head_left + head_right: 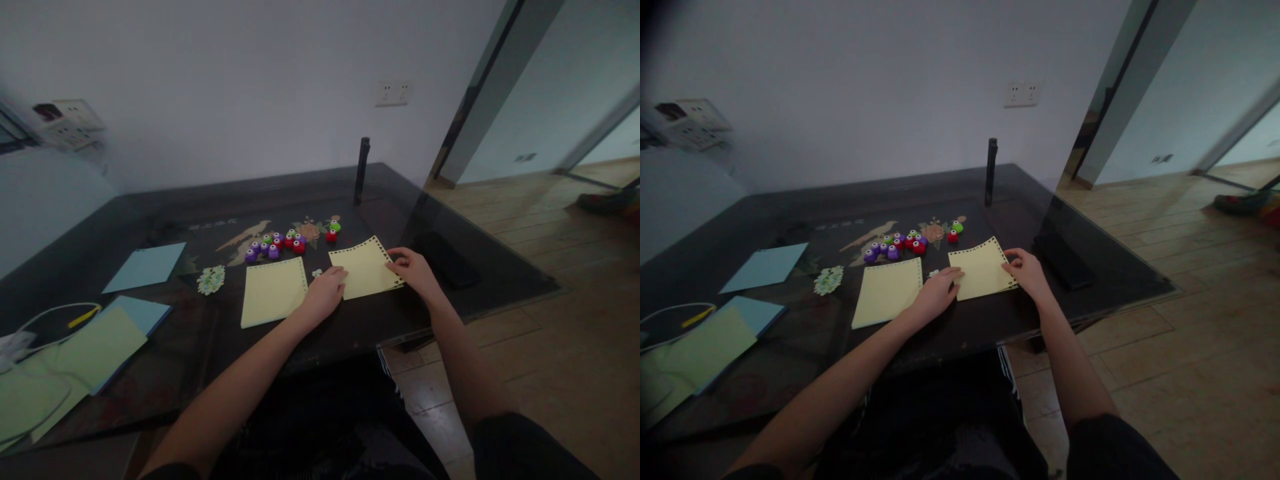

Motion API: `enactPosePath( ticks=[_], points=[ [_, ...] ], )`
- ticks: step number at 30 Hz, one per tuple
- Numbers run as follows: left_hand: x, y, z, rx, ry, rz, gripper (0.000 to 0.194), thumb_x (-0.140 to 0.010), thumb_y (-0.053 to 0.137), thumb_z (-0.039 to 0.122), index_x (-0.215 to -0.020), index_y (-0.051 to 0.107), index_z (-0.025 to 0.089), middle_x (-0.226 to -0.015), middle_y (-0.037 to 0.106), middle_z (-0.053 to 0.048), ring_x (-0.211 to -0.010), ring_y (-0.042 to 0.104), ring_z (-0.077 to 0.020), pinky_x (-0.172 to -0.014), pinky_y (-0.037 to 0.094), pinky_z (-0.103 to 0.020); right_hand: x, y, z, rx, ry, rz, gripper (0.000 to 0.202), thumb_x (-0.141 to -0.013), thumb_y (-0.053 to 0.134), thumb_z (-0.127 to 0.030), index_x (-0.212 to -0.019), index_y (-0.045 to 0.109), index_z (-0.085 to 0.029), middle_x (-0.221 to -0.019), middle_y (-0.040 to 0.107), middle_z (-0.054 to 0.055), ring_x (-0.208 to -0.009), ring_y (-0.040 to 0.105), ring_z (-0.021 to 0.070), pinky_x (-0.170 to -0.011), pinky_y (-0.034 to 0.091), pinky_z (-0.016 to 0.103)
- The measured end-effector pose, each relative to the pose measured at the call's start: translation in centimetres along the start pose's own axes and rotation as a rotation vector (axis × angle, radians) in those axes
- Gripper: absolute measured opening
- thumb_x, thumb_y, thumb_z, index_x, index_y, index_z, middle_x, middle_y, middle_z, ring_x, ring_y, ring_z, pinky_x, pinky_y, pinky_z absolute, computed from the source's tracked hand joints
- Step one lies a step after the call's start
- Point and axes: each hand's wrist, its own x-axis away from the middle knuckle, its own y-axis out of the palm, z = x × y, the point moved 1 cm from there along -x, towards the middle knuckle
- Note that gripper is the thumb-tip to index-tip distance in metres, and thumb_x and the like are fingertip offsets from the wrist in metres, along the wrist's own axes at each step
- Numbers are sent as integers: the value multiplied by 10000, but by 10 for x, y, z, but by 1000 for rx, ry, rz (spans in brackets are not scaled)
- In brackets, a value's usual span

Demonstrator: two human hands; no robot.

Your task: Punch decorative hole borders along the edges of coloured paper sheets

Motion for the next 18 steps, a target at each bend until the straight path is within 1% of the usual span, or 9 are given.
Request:
enactPosePath(
  ticks=[3,9,13,18],
  points=[
    [0,1,-1,-25,-2,-2,349,-853,436,154,-1161,600,136,-1301,545,-112,-1162,540,-224,-999,427,-343,0,1,1,28,-5,14,418,-673,631,-350,-1034,629,-141,-572,557,-12,-520,500,140,-500,365,249],
    [1,2,-1,-61,0,0,350,-861,434,164,-1170,597,157,-1304,546,-88,-1167,537,-205,-1002,427,-324,0,1,3,169,-25,61,359,-665,638,-273,-1001,646,-148,-603,529,-24,-560,506,137,-557,377,255],
    [0,2,-1,-66,-12,-7,349,-862,435,171,-1170,598,161,-1312,541,-86,-1167,537,-210,-994,436,-333,1,1,2,235,-25,35,282,-670,637,-240,-941,664,-167,-606,502,-32,-563,489,128,-561,360,251],
    [0,1,0,-60,0,-10,356,-860,430,164,-1176,592,143,-1311,539,-93,-1160,540,-214,-993,438,-338,1,1,1,301,-5,9,262,-677,634,-232,-930,680,-180,-626,511,-25,-577,498,131,-556,347,254]
  ],
)
